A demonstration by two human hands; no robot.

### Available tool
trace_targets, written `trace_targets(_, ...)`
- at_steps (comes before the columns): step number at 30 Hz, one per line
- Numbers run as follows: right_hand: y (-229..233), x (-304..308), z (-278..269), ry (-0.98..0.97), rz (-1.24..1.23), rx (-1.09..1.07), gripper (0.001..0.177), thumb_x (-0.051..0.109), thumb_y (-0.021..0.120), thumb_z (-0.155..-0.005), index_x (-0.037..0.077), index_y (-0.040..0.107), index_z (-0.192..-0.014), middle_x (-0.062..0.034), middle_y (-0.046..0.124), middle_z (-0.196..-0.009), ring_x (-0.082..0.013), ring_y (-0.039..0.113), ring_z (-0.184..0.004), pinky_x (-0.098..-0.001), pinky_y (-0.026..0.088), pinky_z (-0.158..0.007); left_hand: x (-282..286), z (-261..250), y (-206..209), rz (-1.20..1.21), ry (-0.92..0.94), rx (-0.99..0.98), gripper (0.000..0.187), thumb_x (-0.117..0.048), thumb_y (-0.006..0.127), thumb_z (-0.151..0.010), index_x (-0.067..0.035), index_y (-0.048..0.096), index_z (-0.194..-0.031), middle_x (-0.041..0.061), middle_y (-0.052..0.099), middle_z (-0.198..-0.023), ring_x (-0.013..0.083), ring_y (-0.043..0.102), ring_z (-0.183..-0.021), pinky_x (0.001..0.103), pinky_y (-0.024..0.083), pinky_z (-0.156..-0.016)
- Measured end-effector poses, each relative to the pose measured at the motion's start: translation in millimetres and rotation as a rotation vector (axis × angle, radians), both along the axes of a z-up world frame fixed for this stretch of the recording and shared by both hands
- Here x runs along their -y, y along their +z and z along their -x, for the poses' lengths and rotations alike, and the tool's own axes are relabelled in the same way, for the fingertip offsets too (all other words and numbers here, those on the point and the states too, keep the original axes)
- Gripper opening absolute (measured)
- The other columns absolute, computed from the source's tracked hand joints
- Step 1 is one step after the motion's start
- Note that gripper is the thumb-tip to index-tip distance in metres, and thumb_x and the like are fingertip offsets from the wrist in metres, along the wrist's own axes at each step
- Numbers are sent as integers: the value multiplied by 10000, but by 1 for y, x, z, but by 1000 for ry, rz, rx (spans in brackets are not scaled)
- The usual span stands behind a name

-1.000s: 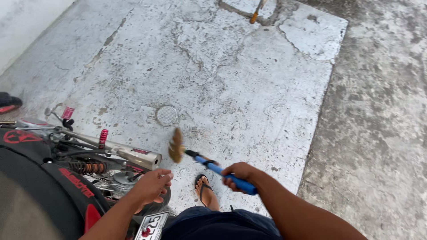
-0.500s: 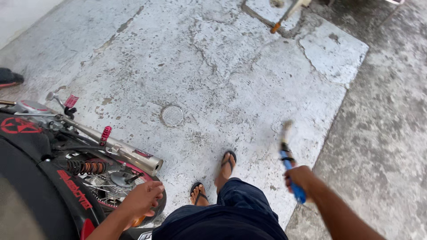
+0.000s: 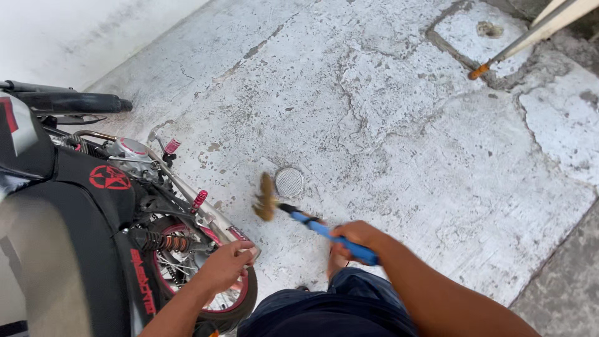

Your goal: The person sweeps an outdoor concrete area using a handheld broom, moving around a motorcycle, potted plants, and signs.

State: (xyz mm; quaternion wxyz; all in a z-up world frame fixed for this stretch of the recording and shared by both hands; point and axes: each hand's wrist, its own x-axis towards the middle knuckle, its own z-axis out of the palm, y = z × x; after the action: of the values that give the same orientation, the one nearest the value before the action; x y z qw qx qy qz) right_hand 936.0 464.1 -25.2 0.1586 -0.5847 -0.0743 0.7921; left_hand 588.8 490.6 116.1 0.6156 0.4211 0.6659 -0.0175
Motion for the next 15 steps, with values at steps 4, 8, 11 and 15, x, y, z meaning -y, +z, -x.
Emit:
trace_targets(4, 24, 55, -179, -303, 191, 14, 321, 270, 492, -1032, 12, 528, -845, -26, 488, -592, -107, 435, -414, -245, 395, -349, -29, -23, 14, 12, 58, -31, 563, -385, 624, -932, -118, 592, -1427, 57, 707, -1020, 155, 608, -789, 320, 571, -612)
trace_targets(8, 48, 53, -289, -507, 455, 309, 265, 255, 480, -1035, 6, 503, -948, -60, 517, -661, -101, 422, -470, -272, 378, -400, -48, -36, 16, 25, 75, -58, 559, -398, 591, -958, -119, 568, -1442, 56, 721, -1072, 159, 609, -823, 318, 583, -658)
trace_targets(11, 40, 16, -280, -248, 148, 473, 167, 118, 629, -959, 6, 519, -904, -69, 507, -629, -160, 443, -464, -296, 396, -405, -56, -40, 16, 51, 135, -58, 548, -380, 599, -962, -109, 572, -1437, 70, 718, -1078, 172, 602, -829, 329, 572, -663)
trace_targets(15, 65, -42, -190, 25, -33, 589, 194, 129, 685, -916, -36, 635, -828, -81, 555, -615, -179, 507, -488, -332, 461, -436, -70, -26, 4, 48, 217, -16, 556, -380, 599, -954, -117, 567, -1443, 74, 703, -1068, 178, 616, -843, 330, 586, -675)
